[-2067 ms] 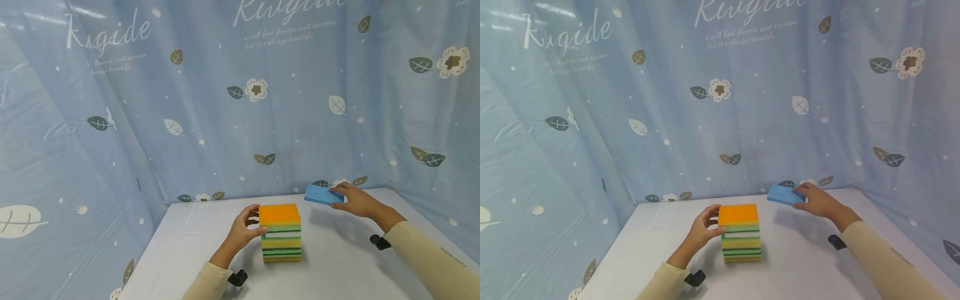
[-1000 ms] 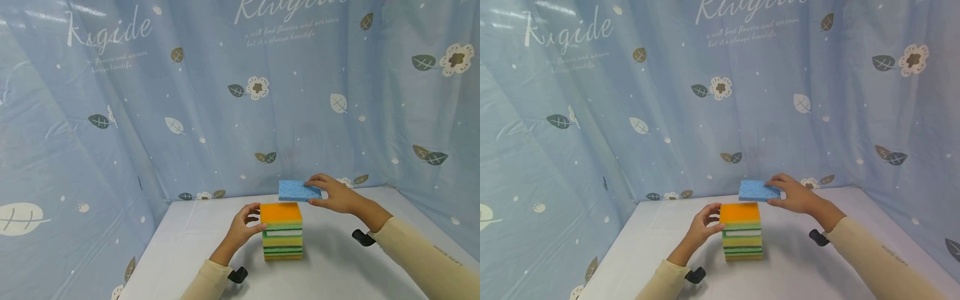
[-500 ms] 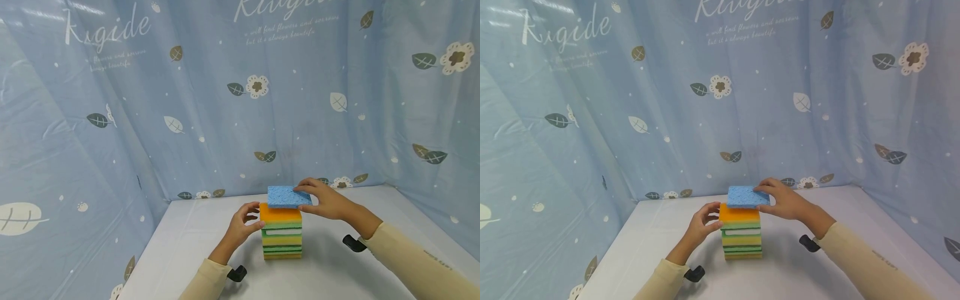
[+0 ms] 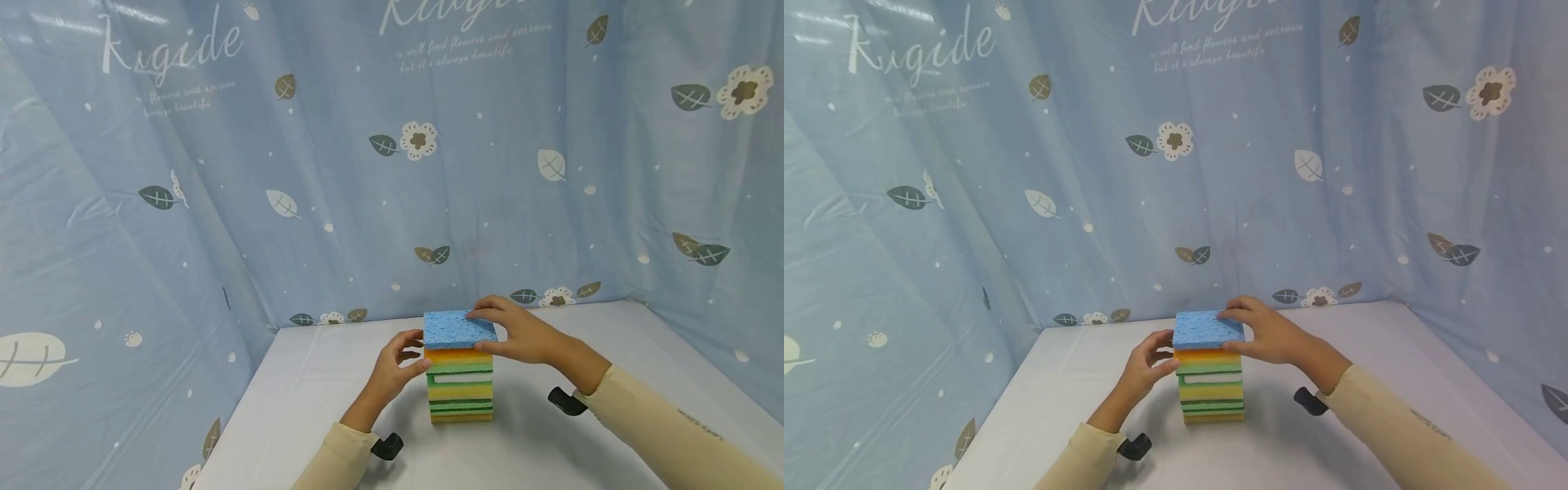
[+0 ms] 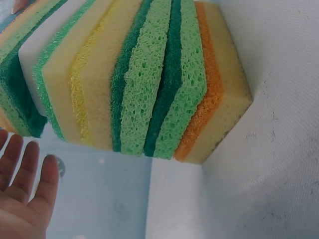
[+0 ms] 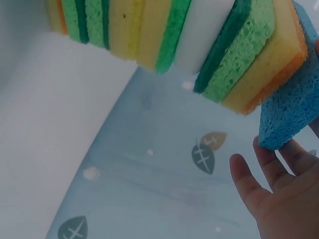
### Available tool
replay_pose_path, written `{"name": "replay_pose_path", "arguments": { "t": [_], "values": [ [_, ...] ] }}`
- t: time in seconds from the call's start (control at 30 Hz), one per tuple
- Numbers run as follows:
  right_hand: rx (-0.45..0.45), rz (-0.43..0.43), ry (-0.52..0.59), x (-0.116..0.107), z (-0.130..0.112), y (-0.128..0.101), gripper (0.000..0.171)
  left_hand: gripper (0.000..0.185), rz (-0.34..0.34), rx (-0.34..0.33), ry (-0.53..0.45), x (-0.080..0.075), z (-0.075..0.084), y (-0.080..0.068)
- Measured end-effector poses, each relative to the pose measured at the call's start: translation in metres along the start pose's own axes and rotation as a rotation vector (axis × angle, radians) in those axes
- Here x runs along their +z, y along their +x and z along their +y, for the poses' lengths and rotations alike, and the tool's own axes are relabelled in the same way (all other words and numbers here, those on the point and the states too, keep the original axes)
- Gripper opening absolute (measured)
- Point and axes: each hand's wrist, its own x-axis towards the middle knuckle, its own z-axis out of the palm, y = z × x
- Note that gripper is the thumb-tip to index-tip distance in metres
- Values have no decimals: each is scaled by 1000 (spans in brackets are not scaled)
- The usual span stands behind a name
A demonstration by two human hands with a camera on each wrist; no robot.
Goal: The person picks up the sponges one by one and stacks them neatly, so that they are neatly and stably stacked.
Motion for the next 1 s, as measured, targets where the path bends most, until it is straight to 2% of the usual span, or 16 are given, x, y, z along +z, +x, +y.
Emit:
{"name": "replay_pose_path", "arguments": {
  "t": [0.47,0.7,1.0],
  "values": [
    [-34,-20,29,2,-11,2,61,54,-6,-36,-2,-1,2,1],
    [-54,-22,28,4,-7,2,60,53,30,-13,1,1,-37,5],
    [-30,-32,38,8,-6,2,59,54,43,9,21,1,-37,5]
  ]
}}
